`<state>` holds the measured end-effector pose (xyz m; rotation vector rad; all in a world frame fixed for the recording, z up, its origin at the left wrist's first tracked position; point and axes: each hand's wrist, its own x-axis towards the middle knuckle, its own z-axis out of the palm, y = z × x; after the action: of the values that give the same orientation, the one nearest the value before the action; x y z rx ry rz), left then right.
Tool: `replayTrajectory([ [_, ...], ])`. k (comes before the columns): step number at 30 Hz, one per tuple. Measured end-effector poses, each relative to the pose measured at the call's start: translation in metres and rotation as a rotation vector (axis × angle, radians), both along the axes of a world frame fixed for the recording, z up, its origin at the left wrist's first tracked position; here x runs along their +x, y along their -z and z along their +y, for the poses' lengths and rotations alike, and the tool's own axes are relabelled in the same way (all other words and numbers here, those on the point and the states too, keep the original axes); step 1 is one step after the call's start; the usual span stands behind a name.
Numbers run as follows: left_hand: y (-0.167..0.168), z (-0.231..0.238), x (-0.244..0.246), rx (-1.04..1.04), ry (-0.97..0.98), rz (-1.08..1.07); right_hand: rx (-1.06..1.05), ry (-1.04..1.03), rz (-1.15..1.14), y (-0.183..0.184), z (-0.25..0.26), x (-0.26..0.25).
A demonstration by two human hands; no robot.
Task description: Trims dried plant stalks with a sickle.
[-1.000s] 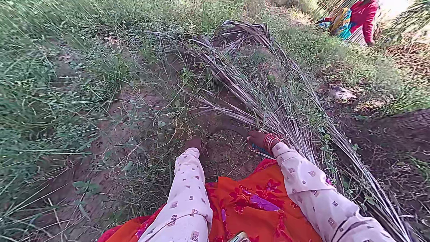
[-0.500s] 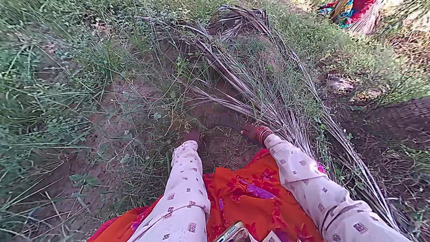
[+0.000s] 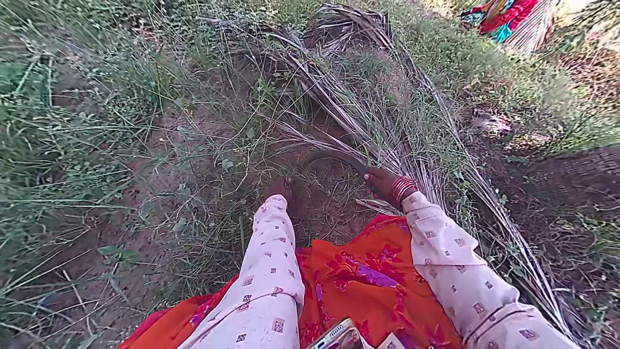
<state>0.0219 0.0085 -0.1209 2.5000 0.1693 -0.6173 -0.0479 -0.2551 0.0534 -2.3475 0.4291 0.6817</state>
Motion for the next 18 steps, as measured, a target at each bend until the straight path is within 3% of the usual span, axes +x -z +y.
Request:
replayTrajectory([
  [8,0.038,0.032,0.002,0.111,-0.349,-0.094,0.045,0.13,-0.081,0.001,0.007,0.007],
  [10,0.042,0.032,-0.001,0.126,-0.257,-0.173,-0.008,0.094,-0.055,0.002,0.0,0.007],
  [15,0.015,0.008,-0.004,0.174,0.33,-0.204,-0.101,0.068,0.026,0.001,-0.005,0.007],
  [18,0.001,-0.022,-0.004,0.113,0.427,-0.08,-0.112,0.075,0.05,0.004,-0.007,0.01],
])
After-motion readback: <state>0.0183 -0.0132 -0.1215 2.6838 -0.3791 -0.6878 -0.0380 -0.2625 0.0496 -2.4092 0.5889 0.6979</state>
